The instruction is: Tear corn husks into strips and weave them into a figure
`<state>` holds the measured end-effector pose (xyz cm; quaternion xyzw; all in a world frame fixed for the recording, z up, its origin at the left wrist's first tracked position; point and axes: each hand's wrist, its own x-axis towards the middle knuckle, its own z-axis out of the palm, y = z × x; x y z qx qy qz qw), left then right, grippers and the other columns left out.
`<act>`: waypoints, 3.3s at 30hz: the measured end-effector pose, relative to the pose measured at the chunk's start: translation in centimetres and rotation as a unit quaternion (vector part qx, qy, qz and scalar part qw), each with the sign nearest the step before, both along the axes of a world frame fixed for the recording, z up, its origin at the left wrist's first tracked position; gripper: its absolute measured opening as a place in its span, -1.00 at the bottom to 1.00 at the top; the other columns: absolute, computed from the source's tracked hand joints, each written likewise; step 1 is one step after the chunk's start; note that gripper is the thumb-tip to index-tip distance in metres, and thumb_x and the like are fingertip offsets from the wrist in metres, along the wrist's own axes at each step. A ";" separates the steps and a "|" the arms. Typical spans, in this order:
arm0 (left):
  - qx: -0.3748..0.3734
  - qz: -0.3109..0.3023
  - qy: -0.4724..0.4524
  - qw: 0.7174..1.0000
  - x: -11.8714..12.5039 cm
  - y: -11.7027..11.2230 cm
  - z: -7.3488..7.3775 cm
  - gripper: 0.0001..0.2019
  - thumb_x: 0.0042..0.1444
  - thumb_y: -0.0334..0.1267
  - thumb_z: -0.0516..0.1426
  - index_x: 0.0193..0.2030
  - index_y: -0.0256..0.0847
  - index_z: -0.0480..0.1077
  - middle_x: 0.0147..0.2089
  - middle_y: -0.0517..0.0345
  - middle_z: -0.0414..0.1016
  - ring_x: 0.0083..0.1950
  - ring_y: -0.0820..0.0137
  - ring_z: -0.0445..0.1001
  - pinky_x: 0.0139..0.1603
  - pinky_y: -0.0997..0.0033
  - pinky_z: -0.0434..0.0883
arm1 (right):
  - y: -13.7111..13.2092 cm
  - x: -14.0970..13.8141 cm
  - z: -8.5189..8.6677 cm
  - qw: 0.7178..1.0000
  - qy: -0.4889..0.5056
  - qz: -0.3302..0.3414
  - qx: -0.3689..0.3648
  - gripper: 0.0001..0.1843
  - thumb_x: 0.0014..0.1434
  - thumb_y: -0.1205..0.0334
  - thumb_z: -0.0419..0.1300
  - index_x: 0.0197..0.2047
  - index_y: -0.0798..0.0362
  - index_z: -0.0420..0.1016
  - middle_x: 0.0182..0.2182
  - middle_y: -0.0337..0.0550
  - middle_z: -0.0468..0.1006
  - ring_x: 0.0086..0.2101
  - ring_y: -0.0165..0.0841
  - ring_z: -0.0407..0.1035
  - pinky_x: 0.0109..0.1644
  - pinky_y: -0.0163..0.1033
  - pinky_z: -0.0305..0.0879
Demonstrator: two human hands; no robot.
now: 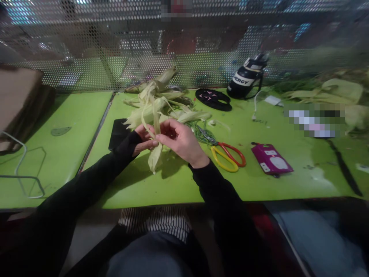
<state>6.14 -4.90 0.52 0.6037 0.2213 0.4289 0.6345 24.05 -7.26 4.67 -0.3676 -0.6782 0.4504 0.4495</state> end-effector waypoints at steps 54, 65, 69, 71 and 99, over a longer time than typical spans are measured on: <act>0.193 0.147 0.138 0.960 -0.3 -0.4 0.0 -0.60 0.14 -0.27 0.21 0.07 -0.26 0.21 -0.28 0.09 0.59 -0.33 0.41 0.56 -0.22 0.36 0.48 | 0.2 -0.6 -1.7 0.987 -0.039 -0.112 0.104 -0.74 0.18 0.05 0.28 -0.17 0.05 0.50 -0.41 -0.22 0.61 -0.50 -0.42 0.45 -0.44 -0.28 0.46; 0.068 0.150 0.077 0.983 0.3 0.3 -0.9 -0.06 -0.01 -0.22 0.34 0.41 -0.33 -0.08 -0.43 0.25 0.54 -0.39 0.46 0.51 -0.30 0.47 0.44 | 0.0 -1.4 -2.2 0.959 -0.093 -0.187 0.192 -0.90 0.23 0.18 0.24 -0.28 0.02 0.48 -0.41 -0.22 0.60 -0.46 -0.40 0.45 -0.33 -0.24 0.44; 0.020 0.118 0.048 0.992 0.5 0.0 -0.3 -0.22 -0.03 -0.18 0.35 0.29 -0.34 0.16 -0.41 0.18 0.57 -0.32 0.39 0.55 -0.22 0.40 0.48 | 0.3 -1.2 -2.1 0.974 -0.058 -0.162 0.147 -0.89 0.23 0.16 0.23 -0.28 0.01 0.48 -0.44 -0.25 0.53 -0.46 -0.42 0.41 -0.36 -0.27 0.41; 0.029 0.122 0.059 0.990 0.6 -0.2 -0.2 -0.40 -0.01 -0.19 0.34 0.15 -0.35 0.29 -0.36 0.11 0.60 -0.29 0.38 0.56 -0.18 0.38 0.49 | 0.4 -1.1 -2.0 0.977 -0.041 -0.160 0.133 -0.88 0.21 0.16 0.25 -0.29 0.02 0.47 -0.33 -0.20 0.52 -0.43 -0.43 0.41 -0.41 -0.30 0.39; -0.047 -0.033 0.121 0.991 0.3 -0.9 2.3 -0.67 0.14 -0.03 0.22 -0.19 -0.30 0.41 -0.37 0.05 0.50 -0.34 0.37 0.50 -0.27 0.38 0.49 | -0.4 -2.1 -1.1 0.989 0.060 -0.135 -0.020 -0.76 0.09 0.04 0.34 -0.34 0.04 0.52 -0.60 -0.36 0.42 -0.68 -0.57 0.13 -0.67 -0.40 0.11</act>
